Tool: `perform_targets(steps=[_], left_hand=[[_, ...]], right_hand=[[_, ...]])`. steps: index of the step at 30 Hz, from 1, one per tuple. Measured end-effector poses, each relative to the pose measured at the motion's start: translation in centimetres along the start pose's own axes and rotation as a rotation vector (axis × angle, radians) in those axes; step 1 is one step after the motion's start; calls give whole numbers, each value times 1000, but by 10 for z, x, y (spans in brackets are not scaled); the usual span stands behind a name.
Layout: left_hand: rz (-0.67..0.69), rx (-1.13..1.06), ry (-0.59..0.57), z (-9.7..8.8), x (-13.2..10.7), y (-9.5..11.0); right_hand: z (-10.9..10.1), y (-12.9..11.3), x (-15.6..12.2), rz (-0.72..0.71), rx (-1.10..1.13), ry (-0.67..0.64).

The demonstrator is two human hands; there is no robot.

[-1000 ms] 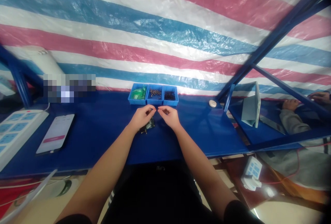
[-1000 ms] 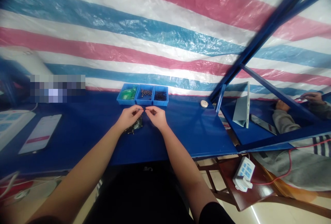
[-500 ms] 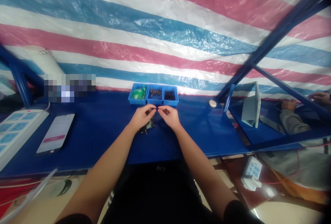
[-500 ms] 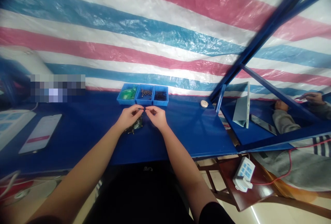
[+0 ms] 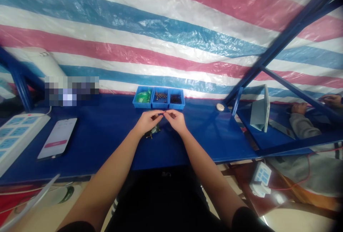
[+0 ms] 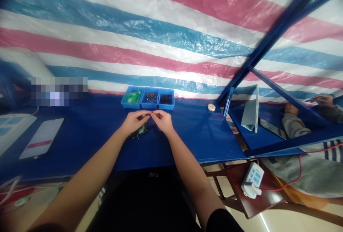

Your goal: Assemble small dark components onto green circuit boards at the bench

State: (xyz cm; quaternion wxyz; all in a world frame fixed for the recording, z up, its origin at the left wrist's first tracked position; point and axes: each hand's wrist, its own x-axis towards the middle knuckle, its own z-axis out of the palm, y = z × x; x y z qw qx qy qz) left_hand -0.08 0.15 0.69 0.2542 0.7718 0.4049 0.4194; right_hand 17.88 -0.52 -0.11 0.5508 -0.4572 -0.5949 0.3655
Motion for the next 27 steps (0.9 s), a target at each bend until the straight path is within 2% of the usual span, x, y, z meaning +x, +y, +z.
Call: perform_targets(steps=[7,14,18,20,22,23,25,27], left_hand=[[2,95,-13,-2,1,0],[-5,100,-35,-2,2,2],[1,121,-33,-2,2,1],[-5,158,22,-5,3,1],[-26,197,127,-10,4,-1],[-38,212,189,-12,4,-2],[-68,244,257,-15,5,-4],[-79,259,243,-15,5,-4]], right_hand=[[-1,-1,1,106,43,-111],[-1,3,5,132,129,-52],[-3,7,6,113,119,-107],[-6,9,6,63,19,-50],[-10,11,5,-14,-143,5],[-11,12,5,-57,-223,-19],[-11,13,3,-146,-374,-165],[-7,14,0,-222,-521,-304]])
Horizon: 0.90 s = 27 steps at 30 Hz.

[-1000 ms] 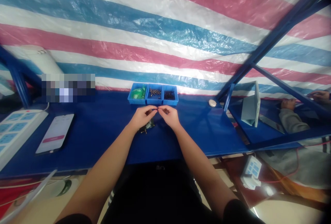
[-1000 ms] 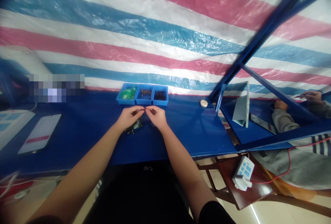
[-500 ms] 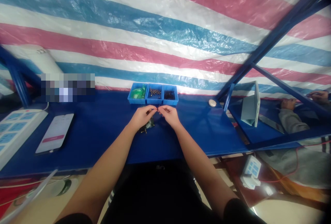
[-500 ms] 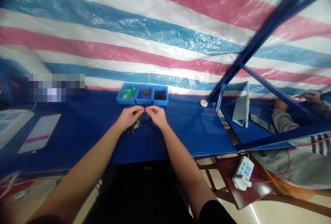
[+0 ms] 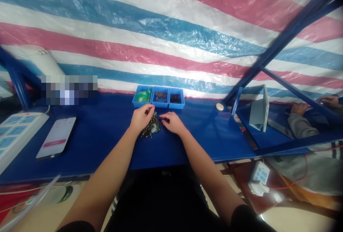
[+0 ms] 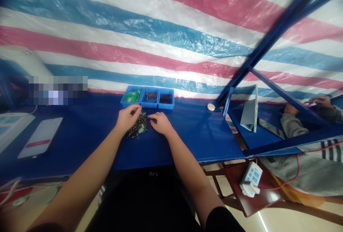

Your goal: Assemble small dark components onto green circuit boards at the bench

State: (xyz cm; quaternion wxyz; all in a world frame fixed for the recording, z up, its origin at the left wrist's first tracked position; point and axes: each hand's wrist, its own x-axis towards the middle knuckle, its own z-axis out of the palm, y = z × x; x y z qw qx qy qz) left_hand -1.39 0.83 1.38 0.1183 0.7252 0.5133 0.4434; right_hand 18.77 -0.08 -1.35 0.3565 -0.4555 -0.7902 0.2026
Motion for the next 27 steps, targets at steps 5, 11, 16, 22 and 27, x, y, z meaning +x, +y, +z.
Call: perform_targets(steps=[5,11,16,22,27], left_hand=[[25,4,-91,7,-3,6],[31,1,-124,6,-4,7],[61,-29,-148,6,-4,7],[74,-31,-206,8,-5,7],[52,-28,-190,7,-5,6]], right_hand=[[10,-4,1,-18,-202,-62],[9,-1,1,-15,-120,-26],[5,0,2,89,78,94],[-3,-5,3,69,131,242],[-17,-12,1,58,112,606]])
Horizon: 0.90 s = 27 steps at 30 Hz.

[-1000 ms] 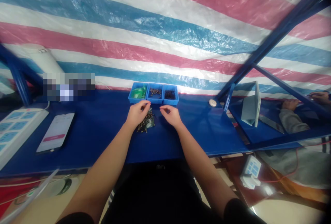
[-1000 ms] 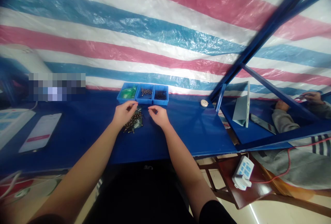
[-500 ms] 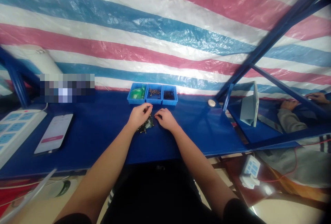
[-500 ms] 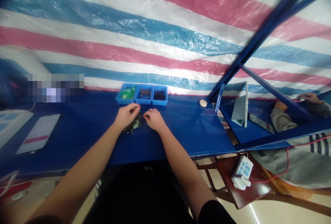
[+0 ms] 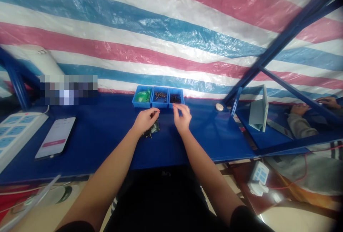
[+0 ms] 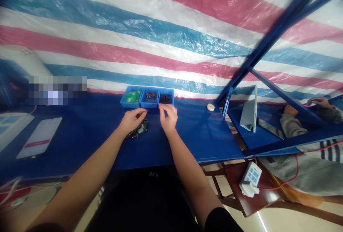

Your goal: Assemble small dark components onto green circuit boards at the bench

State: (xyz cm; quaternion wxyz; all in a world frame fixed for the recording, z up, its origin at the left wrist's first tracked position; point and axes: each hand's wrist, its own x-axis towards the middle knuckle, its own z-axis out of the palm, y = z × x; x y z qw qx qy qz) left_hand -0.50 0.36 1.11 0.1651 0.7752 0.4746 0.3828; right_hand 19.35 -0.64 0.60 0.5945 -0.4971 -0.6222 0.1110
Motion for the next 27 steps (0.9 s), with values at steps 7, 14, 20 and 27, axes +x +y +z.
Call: perform_targets(steps=[7,14,20,27], left_hand=[[-15,-9,-2,0,-1,-1],[-17,15,-4,1,0,-2],[-2,32,23,0,1,-2],[-45,38,39,1,2,-5]], right_hand=[[-4,16,22,56,-135,144],[0,30,14,44,-323,-108],[12,12,-5,-143,-142,-461],[33,7,-14,-161,-347,-666]])
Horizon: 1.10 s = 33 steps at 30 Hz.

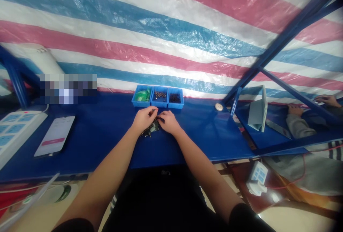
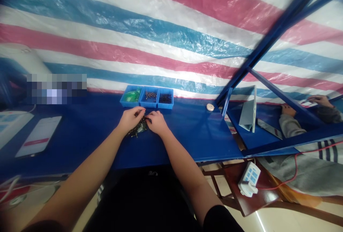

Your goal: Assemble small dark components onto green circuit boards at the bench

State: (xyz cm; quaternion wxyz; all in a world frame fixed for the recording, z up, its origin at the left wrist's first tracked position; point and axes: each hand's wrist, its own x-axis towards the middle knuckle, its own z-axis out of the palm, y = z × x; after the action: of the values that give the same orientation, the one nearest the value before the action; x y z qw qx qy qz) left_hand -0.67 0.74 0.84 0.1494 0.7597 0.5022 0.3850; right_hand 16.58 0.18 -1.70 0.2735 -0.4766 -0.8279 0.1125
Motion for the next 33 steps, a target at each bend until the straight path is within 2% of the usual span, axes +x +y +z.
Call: perform_targets(steps=[6,9,12,14,18,21,25,33], left_hand=[[2,0,-13,0,0,1],[15,-4,-5,0,0,0],[22,-11,-7,0,0,0],[36,-28,-33,0,-1,1],[70,-81,-119,1,-2,3],[45,-87,-125,2,-2,3],[39,-89,-123,2,-2,3],[60,-110,-119,2,-3,7]], right_hand=[[3,-3,4,37,-14,0],[2,-4,2,51,82,74],[-3,0,-1,104,294,220],[-8,4,-2,191,493,287],[-14,8,-2,330,933,258],[-14,5,-1,352,1125,199],[-15,0,-2,337,1182,163],[-19,0,-2,348,1134,203]])
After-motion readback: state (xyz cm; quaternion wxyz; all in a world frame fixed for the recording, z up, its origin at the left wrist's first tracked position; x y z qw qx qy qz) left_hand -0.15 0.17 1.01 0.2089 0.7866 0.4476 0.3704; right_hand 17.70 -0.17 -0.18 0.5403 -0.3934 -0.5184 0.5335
